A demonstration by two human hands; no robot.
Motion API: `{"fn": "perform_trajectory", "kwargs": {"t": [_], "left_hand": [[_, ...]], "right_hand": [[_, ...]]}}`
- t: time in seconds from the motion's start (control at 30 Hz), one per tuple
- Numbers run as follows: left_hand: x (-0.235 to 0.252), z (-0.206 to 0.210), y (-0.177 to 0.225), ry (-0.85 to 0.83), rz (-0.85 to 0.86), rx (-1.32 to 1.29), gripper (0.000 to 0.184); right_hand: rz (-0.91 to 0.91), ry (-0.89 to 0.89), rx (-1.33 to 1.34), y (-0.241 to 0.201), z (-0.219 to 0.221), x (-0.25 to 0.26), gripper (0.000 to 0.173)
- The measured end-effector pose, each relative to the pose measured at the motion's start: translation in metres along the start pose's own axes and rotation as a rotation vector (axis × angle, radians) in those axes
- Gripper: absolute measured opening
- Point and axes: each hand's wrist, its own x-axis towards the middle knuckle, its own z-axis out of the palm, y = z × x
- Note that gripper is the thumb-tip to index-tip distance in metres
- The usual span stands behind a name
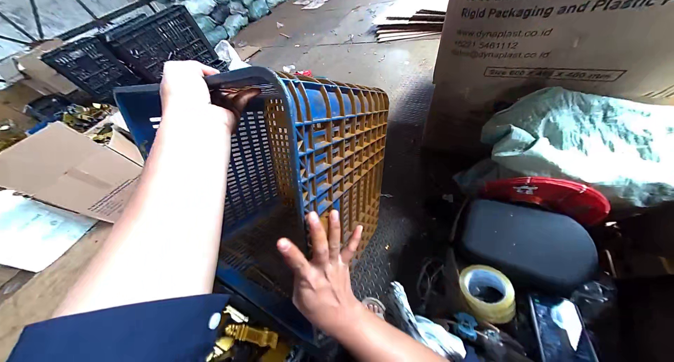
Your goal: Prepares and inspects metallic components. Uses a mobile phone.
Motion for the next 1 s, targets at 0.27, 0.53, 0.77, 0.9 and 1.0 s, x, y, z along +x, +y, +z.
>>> {"fn": "perform_trajectory", "kwargs": {"t": [0.27, 0.53, 0.77, 0.9, 1.0], "left_hand": [[0.035, -0.070, -0.128, 0.130, -0.147, -0.160, 0.040], [0.045, -0.079, -0.135, 0.044, -0.184, -0.293, 0.033], [0.027, -0.174, -0.109, -0.509, -0.259, 0.740, 0.053], [-0.031, -0.283, -0.095, -0.528, -0.227, 0.886, 0.046], [-0.083, -0.386, -0.099, -0.328, -0.142, 0.982, 0.048]], "right_hand": [[0.526, -0.434, -0.048, 0.094, 0.034, 0.007, 0.115], [0.691, -0.295, -0.050, 0.144, 0.050, 0.014, 0.066], [0.815, -0.395, -0.074, 0.149, 0.050, 0.022, 0.028], [0.851, -0.365, -0.050, 0.148, 0.055, 0.038, 0.031], [0.918, -0.353, -0.051, 0.145, 0.061, 0.049, 0.034]]}}
